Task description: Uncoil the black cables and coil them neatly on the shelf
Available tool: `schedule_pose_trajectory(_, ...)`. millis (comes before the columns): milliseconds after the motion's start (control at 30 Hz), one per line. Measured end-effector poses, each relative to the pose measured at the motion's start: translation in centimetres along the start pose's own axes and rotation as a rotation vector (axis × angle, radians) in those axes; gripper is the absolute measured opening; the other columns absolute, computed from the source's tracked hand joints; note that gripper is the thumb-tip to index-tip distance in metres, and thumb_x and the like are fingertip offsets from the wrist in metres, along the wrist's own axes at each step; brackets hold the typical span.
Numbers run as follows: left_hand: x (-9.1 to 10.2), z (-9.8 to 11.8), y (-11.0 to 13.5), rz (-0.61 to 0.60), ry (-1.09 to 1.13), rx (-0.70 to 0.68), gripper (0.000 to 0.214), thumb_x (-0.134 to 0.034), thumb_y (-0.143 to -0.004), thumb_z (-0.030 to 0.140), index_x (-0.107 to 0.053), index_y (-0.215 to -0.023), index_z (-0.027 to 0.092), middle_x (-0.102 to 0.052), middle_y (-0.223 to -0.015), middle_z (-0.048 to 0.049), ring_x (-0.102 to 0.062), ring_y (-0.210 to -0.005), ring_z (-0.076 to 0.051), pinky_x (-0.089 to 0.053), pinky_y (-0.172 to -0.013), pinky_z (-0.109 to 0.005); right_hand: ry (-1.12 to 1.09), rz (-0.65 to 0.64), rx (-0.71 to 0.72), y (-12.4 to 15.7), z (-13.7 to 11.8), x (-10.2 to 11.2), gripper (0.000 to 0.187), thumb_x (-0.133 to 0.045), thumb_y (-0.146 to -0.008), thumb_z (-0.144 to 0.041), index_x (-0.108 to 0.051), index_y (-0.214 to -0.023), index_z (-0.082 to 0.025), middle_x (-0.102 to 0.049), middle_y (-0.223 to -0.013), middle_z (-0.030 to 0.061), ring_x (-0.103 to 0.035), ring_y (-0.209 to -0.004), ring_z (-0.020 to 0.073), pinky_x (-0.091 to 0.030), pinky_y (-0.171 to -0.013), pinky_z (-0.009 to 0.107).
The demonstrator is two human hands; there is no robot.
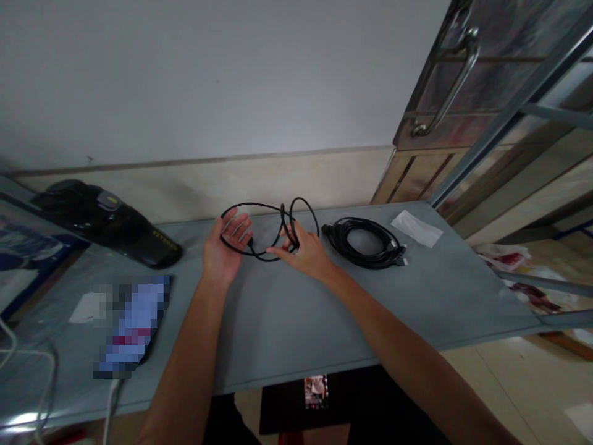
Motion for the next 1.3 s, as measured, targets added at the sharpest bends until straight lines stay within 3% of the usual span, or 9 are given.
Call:
schedule_pose_trajectory(133,0.5,-0.3,-0.2,0.033,-0.069,-0.046,0.036,-0.055,-0.117,0.042,-0.082,-0.119,0.019,-0.084,-0.1,-0.0069,-0.074,-0.08,-0.015,-0.059,-0.064,-0.025,-0.101,0.124,-0.037,-0.5,0.4,0.6,0.041,-0.079,-0.1,-0.065,-0.068,-0.097,-0.025,-0.067,-0.074,-0.0046,-0.064,-0.068,0.017,-0.049,-0.069,0.03)
schedule_pose_trajectory(267,0.8,-0.6,-0.4,0.027,-0.139,-0.076,0.032,-0.069,-0.11,0.048,-0.082,-0.109,0.018,-0.079,-0.087,-0.0062,-0.058,-0.057,-0.011,-0.036,-0.042,-0.023,-0.27,0.272,-0.102,-1.1,0.7,1.6,0.047,-0.074,-0.101,-0.071,-0.066,-0.089,-0.025,-0.064,-0.071,-0.0031,-0.062,-0.066,0.0171,-0.049,-0.064,0.029)
schedule_pose_trajectory(533,0.8,-0.8,-0.4,-0.002,-0.257,-0.095,0.036,-0.082,-0.098,0.055,-0.077,-0.107,0.021,-0.064,-0.073,0.002,-0.034,-0.043,-0.005,-0.023,-0.037,-0.02,-0.553,0.451,-0.254,-1.6,1.4,2.7,0.055,-0.079,-0.093,-0.078,-0.06,-0.089,-0.026,-0.056,-0.067,-0.0062,-0.048,-0.052,0.011,-0.037,-0.046,0.023)
schedule_pose_trajectory(733,1.3,-1.4,-0.1,0.147,-0.46,-0.291,0.038,-0.083,-0.097,0.052,-0.064,-0.119,0.027,-0.071,-0.104,-0.0023,-0.06,-0.067,-0.013,-0.038,-0.049,-0.023,-0.718,0.488,-0.28,-1.6,1.2,2.5,0.055,-0.082,-0.092,-0.075,-0.056,-0.093,-0.027,-0.055,-0.069,-0.0083,-0.043,-0.048,0.0077,-0.032,-0.04,0.021)
schedule_pose_trajectory(833,0.8,-1.1,0.6,0.17,-0.764,-0.584,0.059,-0.093,-0.091,0.047,-0.062,-0.136,0.025,-0.066,-0.131,-0.0116,-0.068,-0.108,-0.024,-0.057,-0.086,-0.036,-0.718,0.491,-0.269,-1.6,0.9,2.5,0.056,-0.08,-0.093,-0.076,-0.051,-0.09,-0.027,-0.051,-0.068,-0.0091,-0.044,-0.048,0.0077,-0.033,-0.04,0.021)
schedule_pose_trajectory(900,0.0,-1.0,1.0,0.096,-0.987,-0.785,0.062,-0.096,-0.089,0.044,-0.065,-0.138,0.02,-0.061,-0.144,-0.0185,-0.059,-0.136,-0.035,-0.046,-0.118,-0.051,-0.716,0.501,-0.265,-1.7,0.8,2.6,0.058,-0.078,-0.094,-0.076,-0.047,-0.088,-0.028,-0.049,-0.068,-0.0093,-0.043,-0.048,0.0076,-0.033,-0.04,0.021)
schedule_pose_trajectory(967,-0.7,-1.1,1.2,-0.03,-1.128,-0.895,0.049,-0.091,-0.094,0.042,-0.072,-0.132,0.019,-0.064,-0.145,-0.0206,-0.052,-0.146,-0.041,-0.029,-0.131,-0.059,-0.733,0.517,-0.262,-1.8,0.8,2.7,0.058,-0.078,-0.094,-0.076,-0.045,-0.088,-0.028,-0.048,-0.068,-0.0093,-0.041,-0.048,0.0074,-0.032,-0.039,0.021)
schedule_pose_trajectory(1133,-2.0,-2.2,2.2,-0.443,-1.25,-0.8,0.029,-0.074,-0.103,0.038,-0.078,-0.13,0.027,-0.081,-0.119,-0.0116,-0.073,-0.117,-0.036,-0.049,-0.116,-0.056,-0.809,0.523,-0.247,-1.9,0.6,2.7,0.061,-0.081,-0.092,-0.077,-0.045,-0.088,-0.028,-0.046,-0.069,-0.0102,-0.036,-0.048,0.0062,-0.027,-0.039,0.019)
schedule_pose_trajectory(1300,-3.2,-2.6,4.2,-0.489,-1.309,-0.8,0.05,-0.084,-0.096,0.054,-0.076,-0.137,0.025,-0.085,-0.109,-0.008,-0.077,-0.117,-0.035,-0.053,-0.115,-0.053,-0.79,0.503,-0.225,-1.5,0.4,2.4,0.055,-0.083,-0.095,-0.071,-0.052,-0.088,-0.025,-0.052,-0.071,-0.0089,-0.04,-0.049,0.005,-0.027,-0.041,0.017)
Point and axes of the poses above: each hand's wrist, its own y-axis away from the middle knuckle, its own x-axis out of the back of the hand, z = x × y, the point moved 4 cm from there along -y, towards the middle knuckle
